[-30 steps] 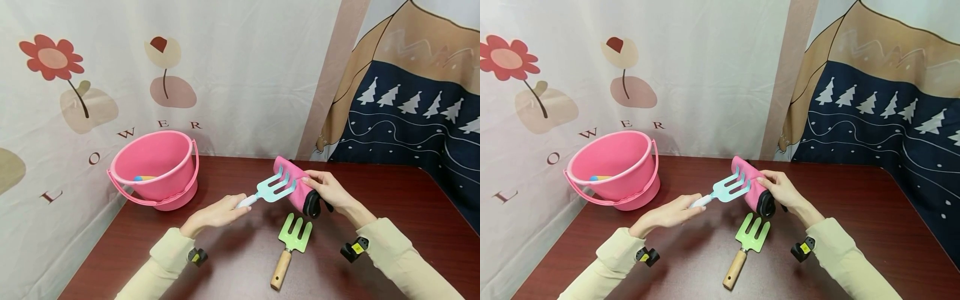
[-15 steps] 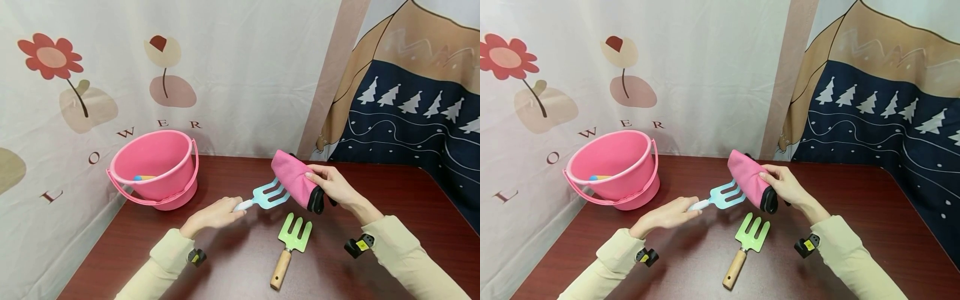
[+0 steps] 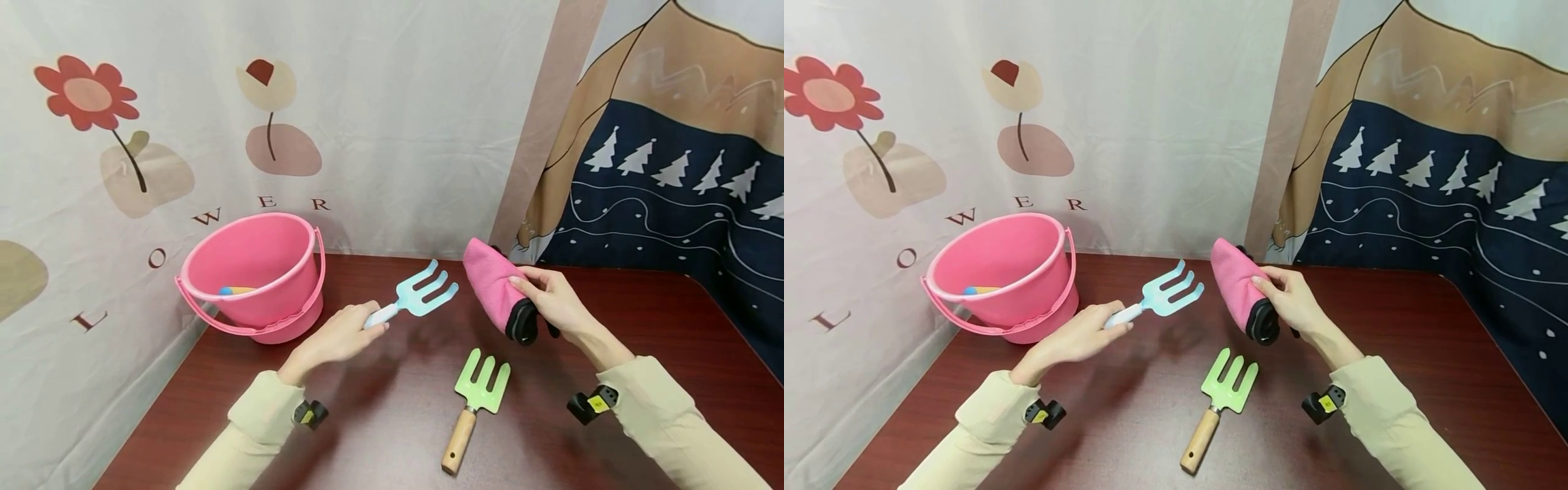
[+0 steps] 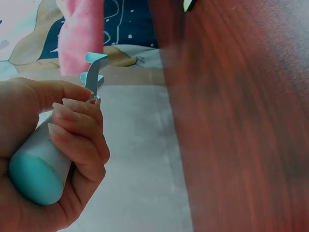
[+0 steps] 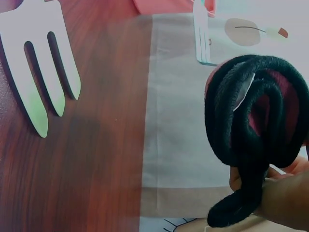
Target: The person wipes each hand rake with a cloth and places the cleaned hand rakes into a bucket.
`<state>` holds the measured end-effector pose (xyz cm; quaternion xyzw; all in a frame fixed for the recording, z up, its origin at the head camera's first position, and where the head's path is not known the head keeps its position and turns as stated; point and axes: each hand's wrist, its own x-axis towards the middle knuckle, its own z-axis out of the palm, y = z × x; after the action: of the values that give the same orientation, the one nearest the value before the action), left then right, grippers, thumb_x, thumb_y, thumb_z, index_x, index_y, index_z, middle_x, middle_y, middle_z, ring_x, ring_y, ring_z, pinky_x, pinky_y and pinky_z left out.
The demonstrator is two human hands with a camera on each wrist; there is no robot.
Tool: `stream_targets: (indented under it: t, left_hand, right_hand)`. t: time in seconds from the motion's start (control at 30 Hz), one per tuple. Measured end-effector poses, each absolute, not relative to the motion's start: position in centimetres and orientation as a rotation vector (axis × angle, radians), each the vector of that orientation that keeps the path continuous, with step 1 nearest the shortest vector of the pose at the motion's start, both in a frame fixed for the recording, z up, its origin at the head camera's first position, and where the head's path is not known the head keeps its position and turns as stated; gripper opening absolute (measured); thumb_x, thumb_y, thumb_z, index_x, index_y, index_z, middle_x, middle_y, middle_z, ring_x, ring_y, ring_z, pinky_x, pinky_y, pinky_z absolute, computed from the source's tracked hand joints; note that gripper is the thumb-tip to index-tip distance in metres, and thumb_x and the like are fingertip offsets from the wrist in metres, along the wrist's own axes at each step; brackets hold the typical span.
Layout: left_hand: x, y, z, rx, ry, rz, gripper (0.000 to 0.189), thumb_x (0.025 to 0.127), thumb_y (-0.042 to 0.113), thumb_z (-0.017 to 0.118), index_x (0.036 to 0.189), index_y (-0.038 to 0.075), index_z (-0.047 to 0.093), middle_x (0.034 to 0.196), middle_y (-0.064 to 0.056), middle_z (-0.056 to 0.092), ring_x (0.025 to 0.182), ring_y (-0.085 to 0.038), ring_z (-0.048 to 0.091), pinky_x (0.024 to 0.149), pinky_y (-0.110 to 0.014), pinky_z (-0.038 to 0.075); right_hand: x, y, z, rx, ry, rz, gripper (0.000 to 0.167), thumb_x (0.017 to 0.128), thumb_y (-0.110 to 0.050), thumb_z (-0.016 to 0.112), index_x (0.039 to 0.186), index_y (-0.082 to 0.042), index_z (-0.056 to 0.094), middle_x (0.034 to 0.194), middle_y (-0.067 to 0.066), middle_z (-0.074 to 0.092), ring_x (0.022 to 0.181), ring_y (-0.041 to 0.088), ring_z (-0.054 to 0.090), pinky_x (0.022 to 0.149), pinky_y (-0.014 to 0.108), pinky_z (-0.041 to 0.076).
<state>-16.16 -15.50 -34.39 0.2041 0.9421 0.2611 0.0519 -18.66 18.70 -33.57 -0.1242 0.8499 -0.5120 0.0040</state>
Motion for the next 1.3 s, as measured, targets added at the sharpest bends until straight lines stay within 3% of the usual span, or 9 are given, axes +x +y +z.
stream_targets:
  t: [0.3, 0.67, 0.9, 1.3]
  left_hand:
    - [-16.3, -17.1, -31.6, 0.563, 2.935, 0.845, 0.014, 0.091, 0.022, 0.057, 0.090, 0.008, 0.054, 0.066, -0.001, 0.047, 0.055, -0.011, 0.042, 0.052, -0.026, 0.037]
    - [-16.2, -21.1, -26.4, 0.430, 3.075, 0.808, 0.017, 0.093, 0.021, 0.056, 0.096, 0.005, 0.053, 0.068, -0.005, 0.048, 0.060, -0.016, 0.045, 0.058, -0.027, 0.038]
    - [-15.8, -24.4, -23.7, 0.295, 3.151, 0.685, 0.023, 0.094, 0.025, 0.053, 0.097, 0.002, 0.052, 0.067, -0.005, 0.046, 0.057, -0.016, 0.043, 0.053, -0.028, 0.036]
    - [-16.6, -30.4, -21.7, 0.128, 3.108, 0.360, 0.029, 0.094, 0.029, 0.050, 0.085, 0.001, 0.048, 0.069, -0.008, 0.044, 0.067, -0.021, 0.047, 0.057, -0.030, 0.035]
  right_hand:
    - [-18.5, 19.1, -33.8, -0.341, 2.783, -1.521, 0.040, 0.098, -0.025, 0.050, 0.125, 0.004, 0.057, 0.111, 0.022, 0.062, 0.090, 0.001, 0.048, 0.079, 0.014, 0.042]
    - [-18.3, 19.7, -34.1, -0.339, 2.830, -1.493, 0.038, 0.098, -0.021, 0.050, 0.124, 0.005, 0.057, 0.113, 0.024, 0.062, 0.086, -0.002, 0.048, 0.076, 0.012, 0.042]
    - [-18.3, 20.0, -34.1, -0.327, 2.853, -1.474, 0.038, 0.098, -0.022, 0.049, 0.123, 0.005, 0.057, 0.110, 0.024, 0.062, 0.083, -0.001, 0.049, 0.073, 0.014, 0.042]
    - [-18.4, 20.0, -34.2, -0.328, 2.843, -1.482, 0.038, 0.098, -0.021, 0.049, 0.124, 0.005, 0.057, 0.111, 0.024, 0.062, 0.086, 0.000, 0.048, 0.074, 0.013, 0.042]
